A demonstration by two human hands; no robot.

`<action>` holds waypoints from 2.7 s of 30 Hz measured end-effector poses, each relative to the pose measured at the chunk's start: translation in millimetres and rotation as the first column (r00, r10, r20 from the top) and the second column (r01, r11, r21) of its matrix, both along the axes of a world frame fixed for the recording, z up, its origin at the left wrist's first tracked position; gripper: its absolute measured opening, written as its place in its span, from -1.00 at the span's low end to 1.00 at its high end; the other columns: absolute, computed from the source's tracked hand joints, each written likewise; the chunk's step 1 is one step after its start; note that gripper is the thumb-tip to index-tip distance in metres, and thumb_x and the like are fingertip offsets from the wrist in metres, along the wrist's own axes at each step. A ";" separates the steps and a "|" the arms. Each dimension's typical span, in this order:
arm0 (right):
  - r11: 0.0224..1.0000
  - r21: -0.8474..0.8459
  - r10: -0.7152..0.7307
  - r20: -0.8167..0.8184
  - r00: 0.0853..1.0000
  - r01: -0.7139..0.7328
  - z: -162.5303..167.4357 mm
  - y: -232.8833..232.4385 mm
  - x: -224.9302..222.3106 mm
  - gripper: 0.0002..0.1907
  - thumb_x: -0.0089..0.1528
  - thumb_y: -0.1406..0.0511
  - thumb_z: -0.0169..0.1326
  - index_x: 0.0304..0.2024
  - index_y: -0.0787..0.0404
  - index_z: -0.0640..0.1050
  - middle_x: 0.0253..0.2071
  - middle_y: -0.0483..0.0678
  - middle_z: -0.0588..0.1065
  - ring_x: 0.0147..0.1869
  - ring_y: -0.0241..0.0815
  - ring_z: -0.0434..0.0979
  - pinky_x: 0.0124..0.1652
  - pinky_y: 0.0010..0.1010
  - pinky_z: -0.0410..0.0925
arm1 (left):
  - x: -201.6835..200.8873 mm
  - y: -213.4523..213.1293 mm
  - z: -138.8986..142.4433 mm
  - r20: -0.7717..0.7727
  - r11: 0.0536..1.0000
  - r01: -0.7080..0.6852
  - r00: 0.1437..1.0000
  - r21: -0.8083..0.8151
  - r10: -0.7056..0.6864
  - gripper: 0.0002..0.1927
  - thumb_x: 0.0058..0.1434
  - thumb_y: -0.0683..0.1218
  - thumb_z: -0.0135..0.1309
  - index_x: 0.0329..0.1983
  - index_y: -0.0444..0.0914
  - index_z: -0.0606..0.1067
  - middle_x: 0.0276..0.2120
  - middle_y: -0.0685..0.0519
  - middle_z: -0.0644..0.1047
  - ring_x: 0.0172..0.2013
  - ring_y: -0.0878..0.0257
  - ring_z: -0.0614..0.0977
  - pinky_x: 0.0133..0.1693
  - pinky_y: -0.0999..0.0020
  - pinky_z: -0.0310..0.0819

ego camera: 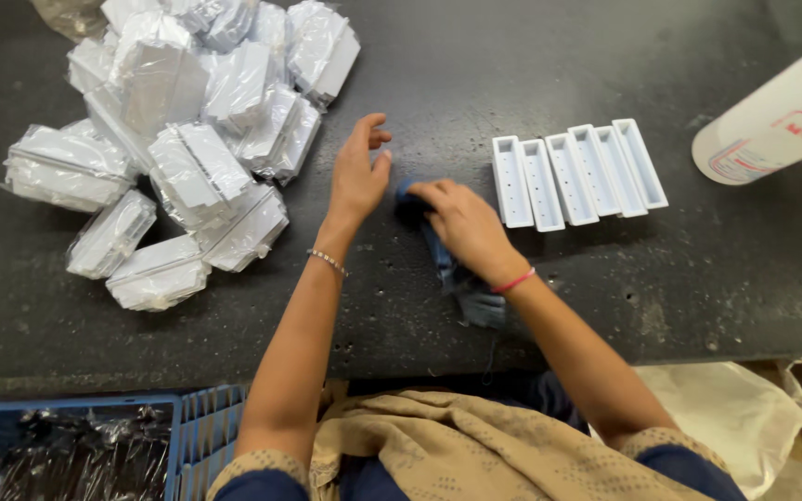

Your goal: The person unwraps white plastic rectangular parts from their plastic packaging and wipes each part with a blue cloth. The wiped parts are arranged in a row on the work table, and the person occasionally wipes the table surface and a plastic bottle.

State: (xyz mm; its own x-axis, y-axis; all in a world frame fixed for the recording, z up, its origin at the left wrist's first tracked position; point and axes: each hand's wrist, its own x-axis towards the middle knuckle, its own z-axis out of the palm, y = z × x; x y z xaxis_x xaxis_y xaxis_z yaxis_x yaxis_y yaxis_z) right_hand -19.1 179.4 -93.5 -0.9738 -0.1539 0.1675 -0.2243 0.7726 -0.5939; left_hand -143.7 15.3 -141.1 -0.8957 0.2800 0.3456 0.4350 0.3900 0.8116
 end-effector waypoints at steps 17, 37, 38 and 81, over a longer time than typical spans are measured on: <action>0.720 -0.510 -0.363 0.301 0.882 0.471 11.3 81.2 177.5 -0.59 0.24 0.43 0.11 0.16 0.19 0.55 0.07 -0.05 0.58 0.10 -0.31 0.50 0.09 -0.47 0.34 | 130.9 83.7 5.1 -0.012 0.972 0.155 0.987 -0.176 -0.160 -0.79 0.18 -0.07 0.27 -0.21 -0.20 0.50 0.11 0.00 0.51 -0.12 0.00 0.65 -0.13 0.18 0.53; 0.996 0.075 -0.024 -0.288 0.957 0.048 13.4 -6.5 39.0 -0.65 0.27 0.51 0.11 0.08 0.19 0.63 0.03 0.03 0.57 0.03 0.06 0.50 0.03 -0.22 0.37 | 202.4 -24.2 -2.7 0.135 0.965 -0.241 0.965 0.103 0.227 -0.14 0.12 -0.21 0.35 0.44 -0.22 0.19 0.01 -0.07 0.64 0.03 0.02 0.69 0.08 0.21 0.58; 0.995 0.077 -0.037 -0.275 0.961 0.061 9.3 -11.7 40.2 -0.65 0.27 0.51 0.11 0.08 0.20 0.63 0.02 0.02 0.57 0.03 0.06 0.49 0.03 -0.22 0.37 | 202.2 -24.1 -5.1 0.145 0.961 -0.253 0.961 0.110 0.237 -0.13 0.11 -0.22 0.34 0.45 -0.22 0.18 0.00 -0.06 0.64 0.02 0.02 0.70 0.08 0.21 0.58; 0.986 0.167 0.057 -0.347 0.936 0.002 -21.3 -4.0 53.7 -0.57 0.32 0.57 0.08 0.20 0.19 0.62 0.11 0.03 0.54 0.11 0.06 0.45 0.12 -0.20 0.35 | 204.4 -25.5 -21.3 0.098 0.966 -0.238 0.969 0.102 0.229 -0.01 0.13 -0.24 0.32 0.55 -0.11 0.05 -0.05 0.02 0.64 -0.02 0.08 0.71 0.06 0.24 0.61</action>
State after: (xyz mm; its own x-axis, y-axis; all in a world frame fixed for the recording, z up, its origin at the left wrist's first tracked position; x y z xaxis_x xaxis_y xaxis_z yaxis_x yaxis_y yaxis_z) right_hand 34.6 175.4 -114.8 -0.8531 -0.2334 0.4666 -0.4172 0.8423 -0.3414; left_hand 60.7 -10.3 -162.4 -0.9590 0.0234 0.2825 0.2702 0.3772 0.8858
